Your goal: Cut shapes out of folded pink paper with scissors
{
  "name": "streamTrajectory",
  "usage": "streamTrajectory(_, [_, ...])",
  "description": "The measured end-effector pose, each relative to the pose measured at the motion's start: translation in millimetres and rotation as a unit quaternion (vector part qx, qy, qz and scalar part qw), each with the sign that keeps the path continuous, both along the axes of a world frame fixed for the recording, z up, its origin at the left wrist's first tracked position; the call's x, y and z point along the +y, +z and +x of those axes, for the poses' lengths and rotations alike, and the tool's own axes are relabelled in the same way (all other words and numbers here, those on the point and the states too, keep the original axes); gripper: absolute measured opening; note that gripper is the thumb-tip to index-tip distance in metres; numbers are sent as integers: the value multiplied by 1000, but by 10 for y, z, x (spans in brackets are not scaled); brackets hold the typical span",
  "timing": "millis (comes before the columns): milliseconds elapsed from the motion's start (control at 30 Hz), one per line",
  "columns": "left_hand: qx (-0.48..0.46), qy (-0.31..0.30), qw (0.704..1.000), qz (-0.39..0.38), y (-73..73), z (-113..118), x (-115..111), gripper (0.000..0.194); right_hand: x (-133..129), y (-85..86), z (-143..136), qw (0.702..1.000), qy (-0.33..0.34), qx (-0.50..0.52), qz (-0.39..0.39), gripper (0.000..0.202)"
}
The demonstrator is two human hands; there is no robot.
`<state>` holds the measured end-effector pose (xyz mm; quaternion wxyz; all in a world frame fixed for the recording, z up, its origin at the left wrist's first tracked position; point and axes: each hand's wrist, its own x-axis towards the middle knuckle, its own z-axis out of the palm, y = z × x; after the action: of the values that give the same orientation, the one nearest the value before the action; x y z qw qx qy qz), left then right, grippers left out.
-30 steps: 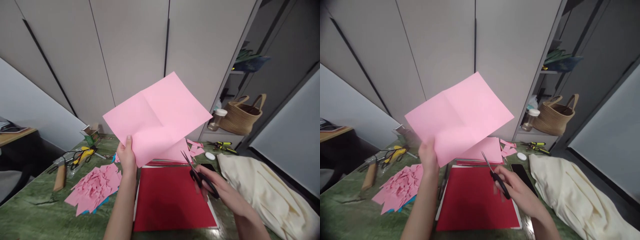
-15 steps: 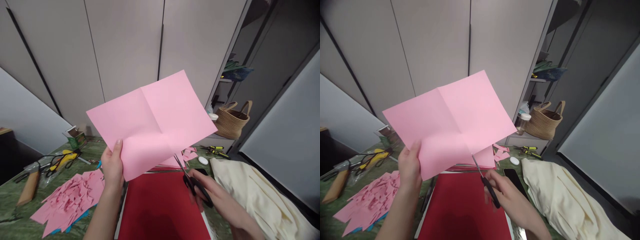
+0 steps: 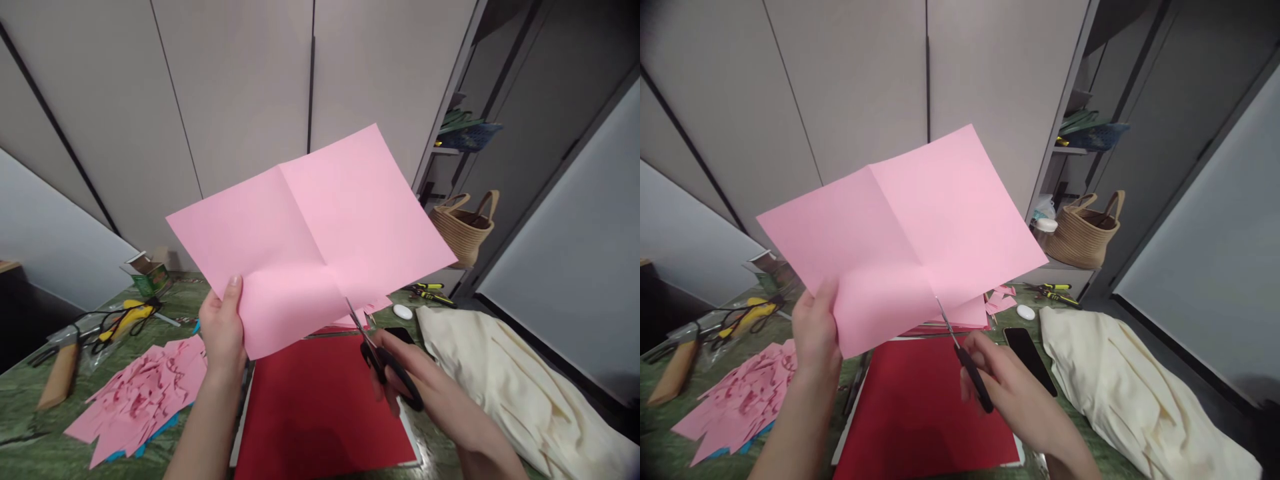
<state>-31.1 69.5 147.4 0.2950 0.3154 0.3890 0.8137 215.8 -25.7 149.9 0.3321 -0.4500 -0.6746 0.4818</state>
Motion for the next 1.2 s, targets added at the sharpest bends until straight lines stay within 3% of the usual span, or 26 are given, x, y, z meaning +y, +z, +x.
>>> streamTrajectory(1200, [4,-19,999,33,42,5,-81,38,-19,47,-54,999,-4,-29,20,15])
